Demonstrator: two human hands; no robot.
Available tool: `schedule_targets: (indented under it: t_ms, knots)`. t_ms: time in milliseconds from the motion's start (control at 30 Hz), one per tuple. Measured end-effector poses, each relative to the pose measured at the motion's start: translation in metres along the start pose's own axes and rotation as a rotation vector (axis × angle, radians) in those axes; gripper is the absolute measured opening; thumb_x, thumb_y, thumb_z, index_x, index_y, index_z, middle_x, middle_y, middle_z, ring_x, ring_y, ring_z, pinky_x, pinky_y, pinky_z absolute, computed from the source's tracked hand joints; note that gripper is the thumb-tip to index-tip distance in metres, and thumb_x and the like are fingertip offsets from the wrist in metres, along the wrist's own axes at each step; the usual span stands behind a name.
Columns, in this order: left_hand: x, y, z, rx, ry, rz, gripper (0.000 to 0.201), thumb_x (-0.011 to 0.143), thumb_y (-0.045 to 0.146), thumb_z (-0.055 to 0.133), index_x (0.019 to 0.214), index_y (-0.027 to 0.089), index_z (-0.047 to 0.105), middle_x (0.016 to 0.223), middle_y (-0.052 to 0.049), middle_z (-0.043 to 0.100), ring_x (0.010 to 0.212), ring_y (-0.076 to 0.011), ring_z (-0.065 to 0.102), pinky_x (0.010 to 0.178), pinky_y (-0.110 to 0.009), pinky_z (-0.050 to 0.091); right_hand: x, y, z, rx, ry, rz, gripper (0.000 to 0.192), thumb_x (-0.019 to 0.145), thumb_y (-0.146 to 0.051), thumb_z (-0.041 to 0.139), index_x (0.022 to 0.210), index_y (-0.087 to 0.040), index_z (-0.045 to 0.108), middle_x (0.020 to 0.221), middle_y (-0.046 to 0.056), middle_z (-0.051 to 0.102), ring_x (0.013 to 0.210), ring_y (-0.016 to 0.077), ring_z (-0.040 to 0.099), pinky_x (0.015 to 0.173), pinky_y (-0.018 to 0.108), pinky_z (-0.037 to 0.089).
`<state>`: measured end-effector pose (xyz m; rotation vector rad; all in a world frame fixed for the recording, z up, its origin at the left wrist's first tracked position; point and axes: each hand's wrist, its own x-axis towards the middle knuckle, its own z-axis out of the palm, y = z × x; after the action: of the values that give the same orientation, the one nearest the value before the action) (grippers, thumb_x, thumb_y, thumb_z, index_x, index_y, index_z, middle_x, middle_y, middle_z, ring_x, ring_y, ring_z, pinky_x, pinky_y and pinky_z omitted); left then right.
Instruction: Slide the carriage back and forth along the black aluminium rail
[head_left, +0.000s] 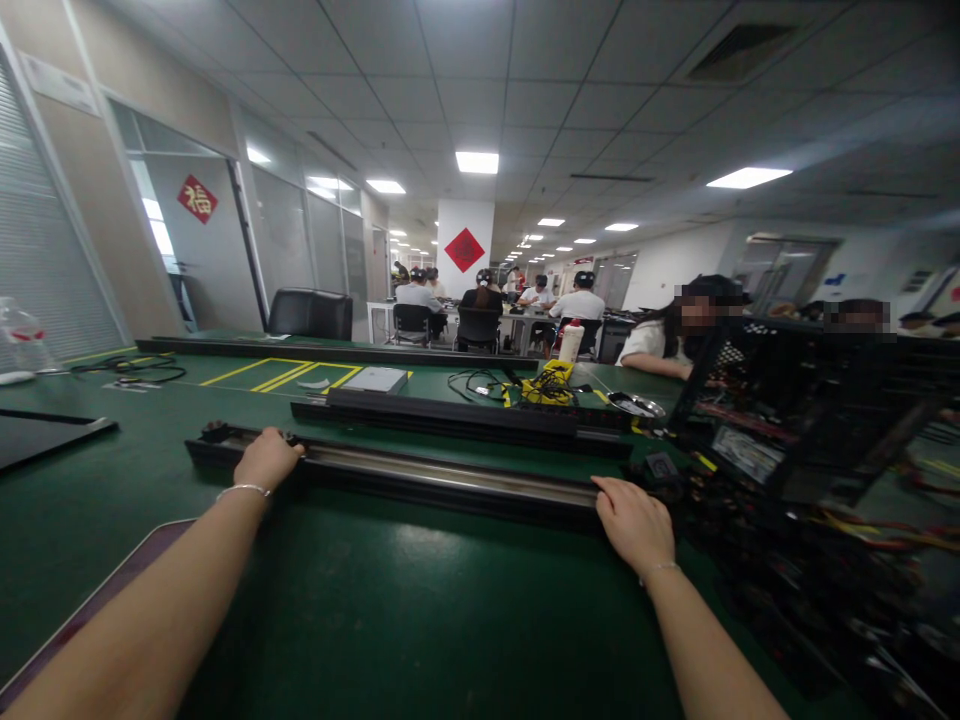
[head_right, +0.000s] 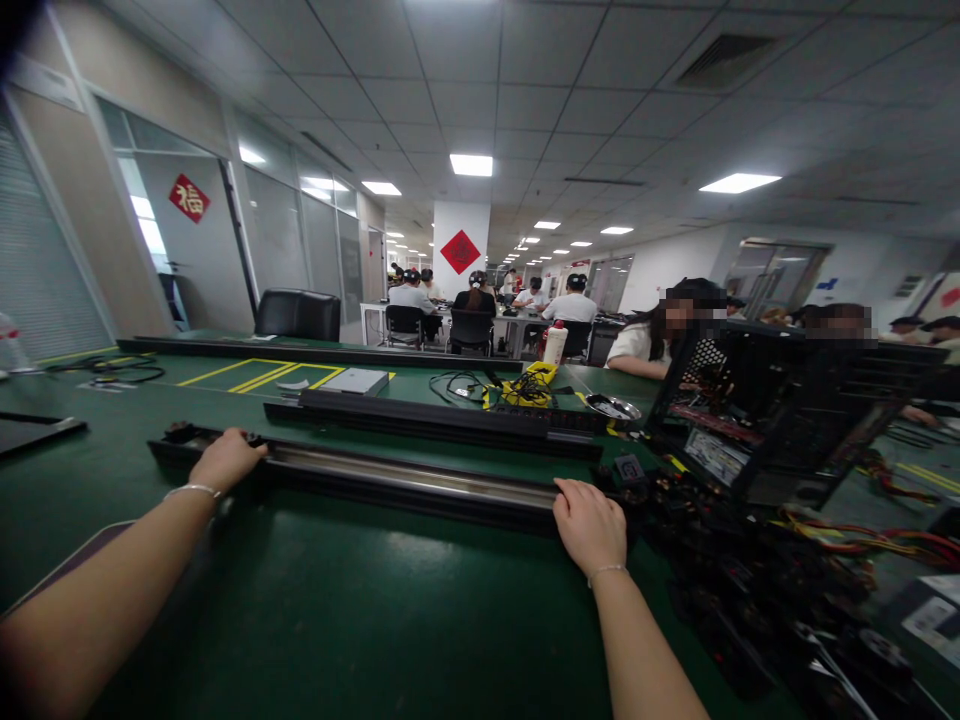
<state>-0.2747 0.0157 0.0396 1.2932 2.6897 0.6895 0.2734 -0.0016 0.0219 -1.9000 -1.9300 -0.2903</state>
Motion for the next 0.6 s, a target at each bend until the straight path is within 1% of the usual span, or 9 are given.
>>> schedule_targets:
  t_ms: [67,100,133,167,233,333,433,600]
  knots:
    - [-0.006,0.007,0.005,-0.022,0.027,-0.024,0.065,0.068,0.044,0.051,0.122,0.008,0.044,0.123,-0.025,0.052,0.114,-0.0379,0.049,0.086,-0.047,0.045,0.0,0.0,0.001,-0.009,0.006,-0.004,0.041,0.084,-0.029,0.031,0.111,-0.027,0.061,0.118,0.001,0.061,0.112,0.0184,0.051,0.089,0.037,0.036]
    - [-0.01,0.01,0.008,-0.038,0.059,-0.051,0.068,0.068,0.044,0.05,0.125,0.008,0.041,0.127,-0.025,0.048,0.118,-0.0386,0.045,0.088,-0.049,0.044,0.0,0.0,0.001,-0.012,0.009,-0.004,0.041,0.084,-0.028,0.031,0.111,-0.027,0.062,0.118,0.001,0.062,0.112,0.0185,0.051,0.089,0.037,0.037]
    - [-0.014,0.014,0.011,-0.096,0.124,-0.101,0.068,0.068,0.042,0.05,0.126,0.008,0.04,0.129,-0.025,0.046,0.122,-0.0383,0.041,0.09,-0.051,0.042,0.0,0.0,0.002,-0.014,0.012,-0.005,0.041,0.084,-0.028,0.03,0.111,-0.027,0.062,0.118,0.001,0.062,0.111,0.0185,0.051,0.089,0.037,0.037]
    - [-0.018,0.017,0.014,-0.112,0.143,-0.117,0.069,0.069,0.041,0.048,0.129,0.008,0.038,0.132,-0.025,0.043,0.125,-0.0378,0.037,0.092,-0.052,0.04,0.0,0.001,0.002,-0.015,0.016,-0.006,0.041,0.084,-0.028,0.03,0.111,-0.027,0.062,0.118,0.001,0.062,0.112,0.0185,0.051,0.089,0.037,0.037]
    - [-0.026,0.021,0.018,-0.128,0.169,-0.119,0.068,0.071,0.038,0.046,0.131,0.007,0.035,0.137,-0.025,0.037,0.131,-0.0355,0.029,0.097,-0.052,0.036,0.001,0.002,0.003,-0.013,0.019,-0.01,0.042,0.084,-0.029,0.029,0.11,-0.027,0.062,0.118,0.001,0.062,0.112,0.0184,0.051,0.09,0.037,0.036]
    - [-0.034,0.02,0.022,-0.17,0.229,-0.1,0.063,0.073,0.036,0.042,0.131,0.013,0.037,0.139,-0.02,0.037,0.135,-0.033,0.02,0.102,-0.053,0.03,0.001,0.003,0.003,-0.008,0.012,-0.016,0.042,0.085,-0.03,0.029,0.11,-0.028,0.062,0.117,0.001,0.062,0.112,0.0184,0.051,0.09,0.037,0.036]
    - [-0.037,0.019,0.022,-0.196,0.211,-0.093,0.064,0.073,0.038,0.041,0.131,0.011,0.038,0.135,-0.02,0.041,0.135,-0.0328,0.021,0.102,-0.051,0.032,0.002,0.004,0.003,-0.001,-0.002,-0.012,0.042,0.085,-0.031,0.029,0.111,-0.028,0.062,0.118,0.0,0.061,0.113,0.0186,0.05,0.09,0.037,0.037]
    - [-0.038,0.021,0.019,-0.193,0.24,-0.108,0.06,0.071,0.041,0.044,0.124,0.013,0.045,0.132,-0.019,0.045,0.131,-0.0336,0.026,0.099,-0.052,0.035,0.002,0.004,0.002,-0.005,-0.009,-0.008,0.042,0.085,-0.032,0.03,0.111,-0.028,0.062,0.119,0.0,0.061,0.114,0.0187,0.05,0.09,0.037,0.037]
